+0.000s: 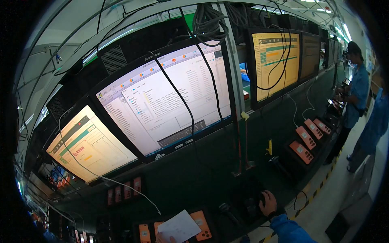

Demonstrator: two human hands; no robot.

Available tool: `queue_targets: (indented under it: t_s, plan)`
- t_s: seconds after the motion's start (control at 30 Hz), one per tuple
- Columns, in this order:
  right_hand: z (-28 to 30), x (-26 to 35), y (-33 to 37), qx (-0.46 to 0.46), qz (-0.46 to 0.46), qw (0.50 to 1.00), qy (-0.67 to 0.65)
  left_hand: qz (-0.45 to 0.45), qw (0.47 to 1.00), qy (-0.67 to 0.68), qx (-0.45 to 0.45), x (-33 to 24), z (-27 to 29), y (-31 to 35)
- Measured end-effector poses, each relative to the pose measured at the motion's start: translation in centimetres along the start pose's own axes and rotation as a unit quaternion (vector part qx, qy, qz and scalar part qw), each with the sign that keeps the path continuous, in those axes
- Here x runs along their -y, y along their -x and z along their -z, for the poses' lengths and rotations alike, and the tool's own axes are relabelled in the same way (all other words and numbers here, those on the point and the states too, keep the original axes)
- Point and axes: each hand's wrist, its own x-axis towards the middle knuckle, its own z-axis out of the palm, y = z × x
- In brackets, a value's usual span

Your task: The recorder is testing multiple electronic handheld devices by connecting them to charging cables and scanning barcodes in a manufacturing environment.

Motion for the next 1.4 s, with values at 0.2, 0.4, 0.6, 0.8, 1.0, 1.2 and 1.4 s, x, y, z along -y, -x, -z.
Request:
queue_targets:
  t_s: [0.2,0.4,0.6,0.8,1.0,1.2,1.4]
  plan:
    - [0.1,0.1,-0.1,0.002,0.012,1.000,0.008,-0.012,0.999,-0.007,-0.036,0.0,-0.5,0.1]
    - [0.2,0.1,-0.2,-0.009,0.026,1.000,0.006,-0.009,0.999,0.000,-0.034,-0.3,0.0,0.0]
    - [0.3,0.2,-0.4,-0.009,0.029,1.000,0.003,-0.017,0.998,0.013,-0.065,0.1,-0.5,0.2]
    - [0.2,0.0,-0.2,-0.008,0.010,1.000,-0.001,-0.020,0.999,0.002,-0.050,0.4,-0.5,0.1]
    - [0.0,-0.4,0.0,-0.006,0.012,1.000,0.001,-0.006,1.000,0.002,-0.023,0.0,0.1,0.1]
    - [-0.1,-0.4,0.0,-0.012,0.011,1.000,0.001,-0.007,0.999,0.007,-0.033,0.8,-1.3,0.1]
    - [-0.1,-0.3,-0.1,-0.008,0.007,1.000,-0.001,-0.024,0.999,-0.002,-0.045,2.2,-2.8,-0.1]
